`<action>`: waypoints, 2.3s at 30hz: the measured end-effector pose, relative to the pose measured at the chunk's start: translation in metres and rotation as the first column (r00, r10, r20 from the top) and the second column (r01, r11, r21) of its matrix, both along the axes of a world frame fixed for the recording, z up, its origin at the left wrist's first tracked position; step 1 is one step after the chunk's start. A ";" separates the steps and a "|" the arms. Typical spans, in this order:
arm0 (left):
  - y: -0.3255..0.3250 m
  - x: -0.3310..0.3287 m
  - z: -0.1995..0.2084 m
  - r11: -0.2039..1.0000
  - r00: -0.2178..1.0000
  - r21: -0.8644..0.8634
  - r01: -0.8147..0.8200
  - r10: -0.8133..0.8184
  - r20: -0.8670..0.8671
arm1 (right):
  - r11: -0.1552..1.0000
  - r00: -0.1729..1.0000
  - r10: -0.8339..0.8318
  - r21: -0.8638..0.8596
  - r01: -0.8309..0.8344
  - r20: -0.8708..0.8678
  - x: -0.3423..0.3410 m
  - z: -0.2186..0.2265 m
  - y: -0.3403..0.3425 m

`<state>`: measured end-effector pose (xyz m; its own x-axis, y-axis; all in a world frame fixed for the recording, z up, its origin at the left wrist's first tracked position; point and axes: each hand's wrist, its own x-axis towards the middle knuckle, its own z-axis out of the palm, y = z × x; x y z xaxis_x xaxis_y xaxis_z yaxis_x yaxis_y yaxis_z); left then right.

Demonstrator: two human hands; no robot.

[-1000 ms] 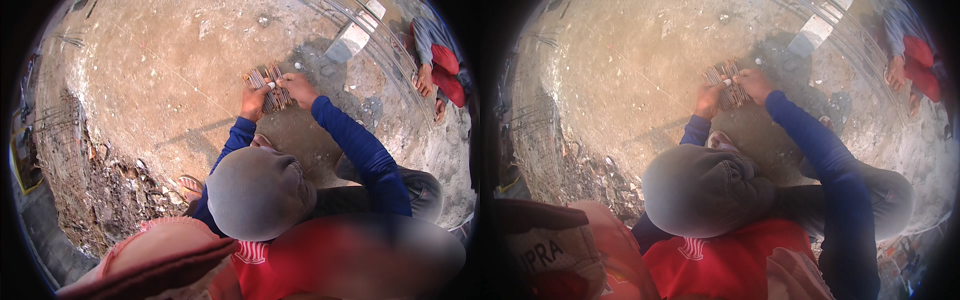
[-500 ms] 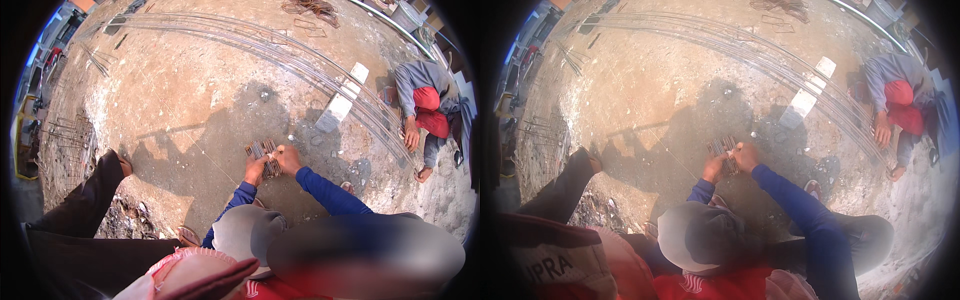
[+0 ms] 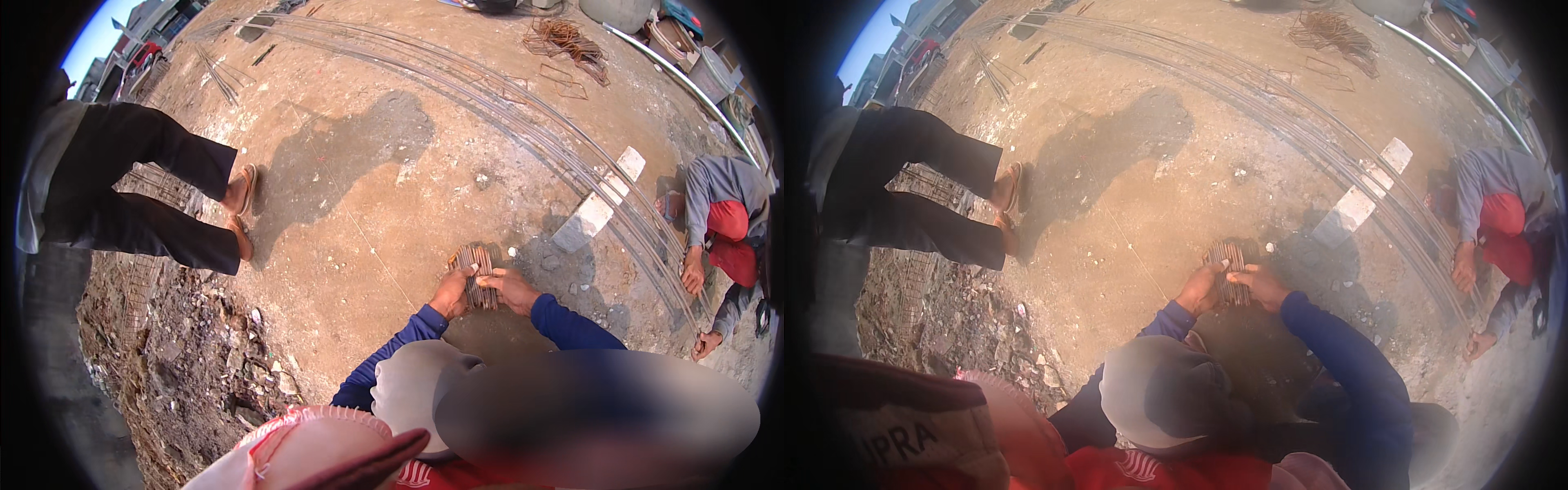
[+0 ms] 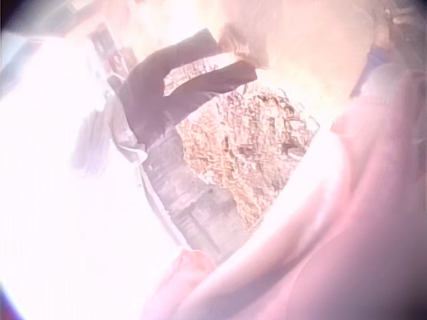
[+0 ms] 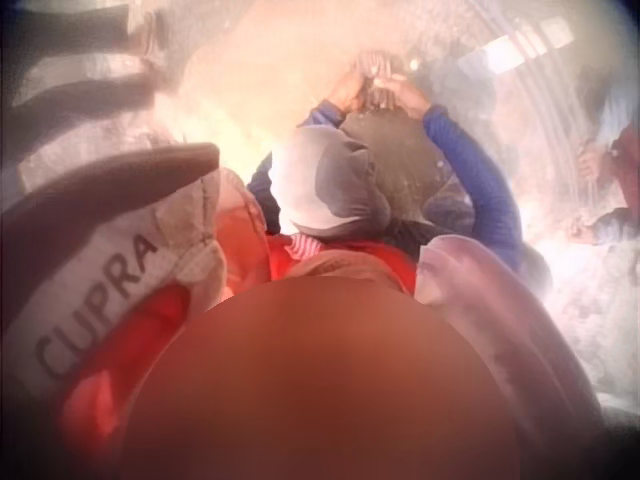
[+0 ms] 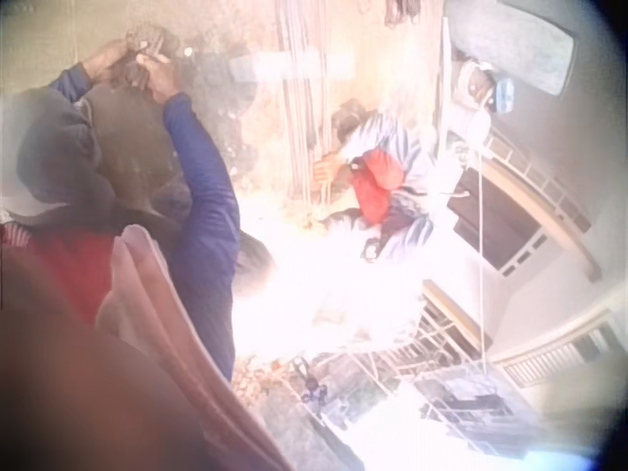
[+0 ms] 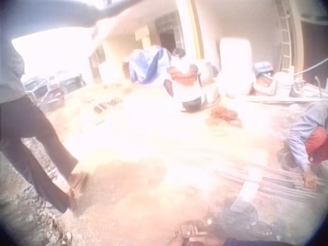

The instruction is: The person gathers long steel rebar rods and aligns them on the ground, then picks up pre-bent rebar stirrups and ties them around the rods using wire. The assembled rebar cage is placed on the ground as the work continues.

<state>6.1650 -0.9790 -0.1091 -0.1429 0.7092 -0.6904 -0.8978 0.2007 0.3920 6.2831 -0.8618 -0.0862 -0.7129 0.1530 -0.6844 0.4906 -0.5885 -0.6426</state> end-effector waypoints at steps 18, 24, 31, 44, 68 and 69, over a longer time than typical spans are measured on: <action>0.133 0.120 0.164 0.677 0.740 0.331 0.657 -0.664 -0.111 | 0.865 0.838 -0.491 -0.016 0.502 -0.237 0.179 0.139 0.061; 0.179 0.178 0.187 0.454 0.475 0.141 0.880 -0.843 -0.251 | 0.622 0.554 -0.773 -0.197 0.758 -0.310 0.228 0.111 0.059; 0.225 0.267 0.191 0.328 0.279 -0.062 0.943 -0.877 -0.390 | 0.450 0.353 -0.877 -0.301 0.841 -0.325 0.302 0.114 0.077; 0.259 0.342 0.094 0.671 0.667 -0.060 0.739 -0.741 -0.080 | 0.228 0.207 -0.970 -0.197 0.954 -0.124 0.473 0.119 0.059; 0.371 0.269 0.028 0.659 0.841 0.687 -0.306 -0.151 0.520 | -0.082 -0.081 -0.994 0.017 0.996 -0.079 0.570 0.112 0.086; 0.372 0.269 0.028 0.661 0.853 0.688 -0.300 -0.137 0.503 | -0.072 -0.070 -0.994 0.021 0.997 -0.087 0.573 0.112 0.091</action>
